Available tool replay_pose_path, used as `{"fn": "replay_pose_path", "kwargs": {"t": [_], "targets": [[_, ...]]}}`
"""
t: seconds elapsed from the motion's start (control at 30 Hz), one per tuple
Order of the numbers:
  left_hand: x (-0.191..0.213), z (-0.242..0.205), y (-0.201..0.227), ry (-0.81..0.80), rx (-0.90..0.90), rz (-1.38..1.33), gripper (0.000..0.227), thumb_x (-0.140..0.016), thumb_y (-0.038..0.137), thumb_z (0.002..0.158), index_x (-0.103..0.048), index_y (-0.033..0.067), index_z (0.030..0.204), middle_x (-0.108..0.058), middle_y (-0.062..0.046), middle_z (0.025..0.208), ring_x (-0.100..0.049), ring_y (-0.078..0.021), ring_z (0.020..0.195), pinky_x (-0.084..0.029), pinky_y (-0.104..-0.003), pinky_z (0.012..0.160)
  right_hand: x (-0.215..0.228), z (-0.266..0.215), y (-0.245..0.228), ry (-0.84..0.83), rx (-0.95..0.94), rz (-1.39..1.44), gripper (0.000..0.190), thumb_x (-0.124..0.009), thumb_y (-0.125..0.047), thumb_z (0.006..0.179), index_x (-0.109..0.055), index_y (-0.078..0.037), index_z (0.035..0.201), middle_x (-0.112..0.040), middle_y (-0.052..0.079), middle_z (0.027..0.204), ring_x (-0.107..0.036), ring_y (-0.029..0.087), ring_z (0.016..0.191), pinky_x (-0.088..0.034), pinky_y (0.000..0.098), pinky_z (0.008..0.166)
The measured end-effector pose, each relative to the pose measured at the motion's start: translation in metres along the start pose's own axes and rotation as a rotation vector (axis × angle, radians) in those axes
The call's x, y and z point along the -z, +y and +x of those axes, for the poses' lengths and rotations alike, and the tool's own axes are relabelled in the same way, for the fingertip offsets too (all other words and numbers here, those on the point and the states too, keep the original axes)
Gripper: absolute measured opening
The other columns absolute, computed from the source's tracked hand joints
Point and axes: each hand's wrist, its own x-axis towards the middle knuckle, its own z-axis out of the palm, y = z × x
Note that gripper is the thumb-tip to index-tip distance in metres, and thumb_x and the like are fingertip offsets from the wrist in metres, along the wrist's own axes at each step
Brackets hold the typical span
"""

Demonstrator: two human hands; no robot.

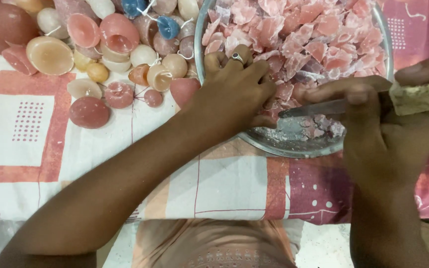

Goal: Scraping and cleaning small translucent wax pieces in a metal bowl using a knife or scraper tool.

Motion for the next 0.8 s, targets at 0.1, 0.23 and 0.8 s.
{"fn": "replay_pose_path", "kwargs": {"t": [0.1,0.23,0.8], "targets": [[-0.010,-0.001,-0.004,-0.024,-0.002,-0.020,0.052,-0.088,0.055,0.068,-0.075,0.0130,0.096,-0.061,-0.008,0.121,-0.056,-0.0337,0.111,-0.038,-0.057,0.089,-0.002,-0.006,0.004,0.006,0.016,0.080,0.027,-0.048,-0.015,0.131,-0.025,-0.003,0.139,-0.072,0.026,0.100,-0.080,0.036,0.097,-0.068,0.0437,0.095],[0.005,0.002,-0.003,-0.049,0.020,-0.049,0.047,-0.087,0.054,0.068,-0.076,0.0156,0.092,-0.063,-0.007,0.120,-0.058,-0.0330,0.107,-0.040,-0.056,0.087,-0.007,-0.012,0.002,0.030,0.004,0.119,0.028,-0.047,-0.012,0.131,-0.023,-0.002,0.140,-0.073,0.025,0.102,-0.081,0.035,0.099,-0.065,0.0428,0.097],[0.006,0.025,-0.013,0.066,-0.065,-0.379,0.023,-0.088,0.039,0.075,-0.082,0.0203,0.087,-0.076,0.007,0.081,-0.054,-0.0260,0.107,-0.034,-0.052,0.087,-0.014,0.002,0.000,0.044,-0.089,0.020,0.027,-0.049,-0.013,0.128,-0.024,-0.004,0.135,-0.059,0.018,0.098,-0.078,0.024,0.095,-0.071,0.0301,0.085]]}}
